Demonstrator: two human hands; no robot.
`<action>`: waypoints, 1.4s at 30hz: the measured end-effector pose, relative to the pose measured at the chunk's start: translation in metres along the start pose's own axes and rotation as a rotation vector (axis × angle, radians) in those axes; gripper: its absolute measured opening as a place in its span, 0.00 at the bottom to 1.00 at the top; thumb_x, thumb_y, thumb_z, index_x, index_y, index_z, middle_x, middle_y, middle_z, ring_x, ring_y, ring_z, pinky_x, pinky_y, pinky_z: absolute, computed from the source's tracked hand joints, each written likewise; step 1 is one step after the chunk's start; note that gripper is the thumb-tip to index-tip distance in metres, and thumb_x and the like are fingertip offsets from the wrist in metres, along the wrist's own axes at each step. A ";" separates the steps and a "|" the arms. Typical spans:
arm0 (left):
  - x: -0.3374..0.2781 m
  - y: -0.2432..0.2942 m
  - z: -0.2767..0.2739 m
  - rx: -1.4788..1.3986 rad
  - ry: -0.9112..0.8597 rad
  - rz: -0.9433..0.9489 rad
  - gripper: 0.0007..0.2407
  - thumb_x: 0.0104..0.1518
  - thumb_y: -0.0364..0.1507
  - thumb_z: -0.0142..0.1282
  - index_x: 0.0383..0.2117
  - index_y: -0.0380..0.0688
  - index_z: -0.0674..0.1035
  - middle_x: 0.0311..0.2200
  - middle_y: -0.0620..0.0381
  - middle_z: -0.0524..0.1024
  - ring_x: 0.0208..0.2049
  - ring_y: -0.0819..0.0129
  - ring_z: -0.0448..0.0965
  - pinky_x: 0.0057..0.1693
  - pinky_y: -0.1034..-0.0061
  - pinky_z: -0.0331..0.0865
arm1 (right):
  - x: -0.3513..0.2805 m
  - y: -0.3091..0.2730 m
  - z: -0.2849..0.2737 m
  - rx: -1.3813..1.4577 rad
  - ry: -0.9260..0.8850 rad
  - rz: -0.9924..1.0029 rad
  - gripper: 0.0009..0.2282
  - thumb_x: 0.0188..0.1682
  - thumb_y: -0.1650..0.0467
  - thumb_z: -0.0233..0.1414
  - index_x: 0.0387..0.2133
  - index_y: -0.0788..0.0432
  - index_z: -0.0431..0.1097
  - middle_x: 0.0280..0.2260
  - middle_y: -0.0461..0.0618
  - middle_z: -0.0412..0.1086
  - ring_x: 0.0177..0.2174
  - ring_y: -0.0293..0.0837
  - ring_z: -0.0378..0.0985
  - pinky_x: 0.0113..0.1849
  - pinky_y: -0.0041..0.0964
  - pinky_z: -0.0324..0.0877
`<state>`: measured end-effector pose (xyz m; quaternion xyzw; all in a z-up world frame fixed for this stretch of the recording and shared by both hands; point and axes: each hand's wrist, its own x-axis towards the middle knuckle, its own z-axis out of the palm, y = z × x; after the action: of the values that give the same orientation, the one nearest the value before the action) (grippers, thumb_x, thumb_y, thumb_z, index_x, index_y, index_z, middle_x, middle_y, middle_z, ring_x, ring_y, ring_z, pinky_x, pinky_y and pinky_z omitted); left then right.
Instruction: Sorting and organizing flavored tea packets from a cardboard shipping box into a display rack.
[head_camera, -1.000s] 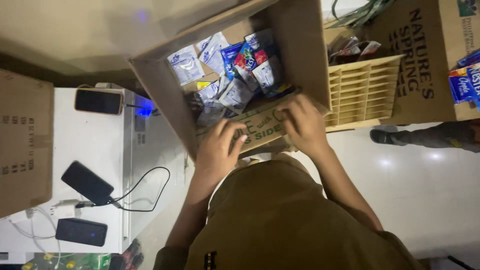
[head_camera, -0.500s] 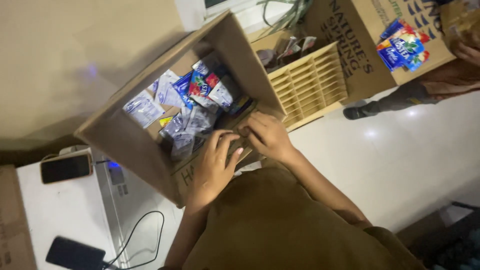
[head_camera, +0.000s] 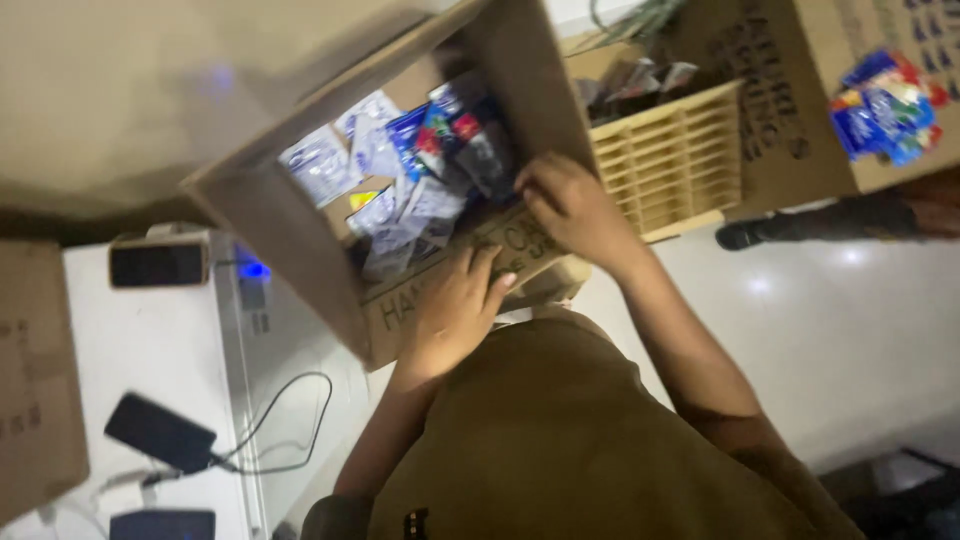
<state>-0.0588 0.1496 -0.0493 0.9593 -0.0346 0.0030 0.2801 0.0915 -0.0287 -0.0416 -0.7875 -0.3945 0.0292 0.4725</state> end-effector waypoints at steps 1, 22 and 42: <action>-0.002 0.005 -0.004 0.002 0.012 -0.020 0.20 0.67 0.39 0.47 0.56 0.35 0.72 0.50 0.33 0.71 0.46 0.36 0.74 0.51 0.53 0.69 | 0.011 0.001 0.002 0.008 -0.017 -0.013 0.05 0.51 0.76 0.51 0.39 0.63 0.69 0.38 0.59 0.69 0.42 0.58 0.74 0.45 0.49 0.70; -0.019 0.001 -0.018 -0.145 0.041 -0.120 0.22 0.64 0.47 0.48 0.53 0.43 0.76 0.48 0.42 0.77 0.48 0.43 0.78 0.54 0.55 0.72 | 0.151 0.218 0.229 -0.883 -0.615 0.191 0.43 0.43 0.61 0.61 0.69 0.64 0.46 0.61 0.79 0.54 0.55 0.77 0.64 0.55 0.65 0.64; 0.009 -0.015 -0.021 -0.823 0.680 -0.280 0.22 0.58 0.25 0.60 0.57 0.39 0.63 0.56 0.52 0.64 0.51 0.66 0.71 0.52 0.75 0.76 | 0.112 0.010 0.022 0.726 -0.398 0.273 0.17 0.47 0.78 0.60 0.49 0.58 0.69 0.40 0.42 0.74 0.42 0.33 0.76 0.46 0.30 0.74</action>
<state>-0.0485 0.1729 -0.0395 0.7112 0.1872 0.2615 0.6252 0.1648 0.0573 -0.0253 -0.5941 -0.3343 0.3796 0.6254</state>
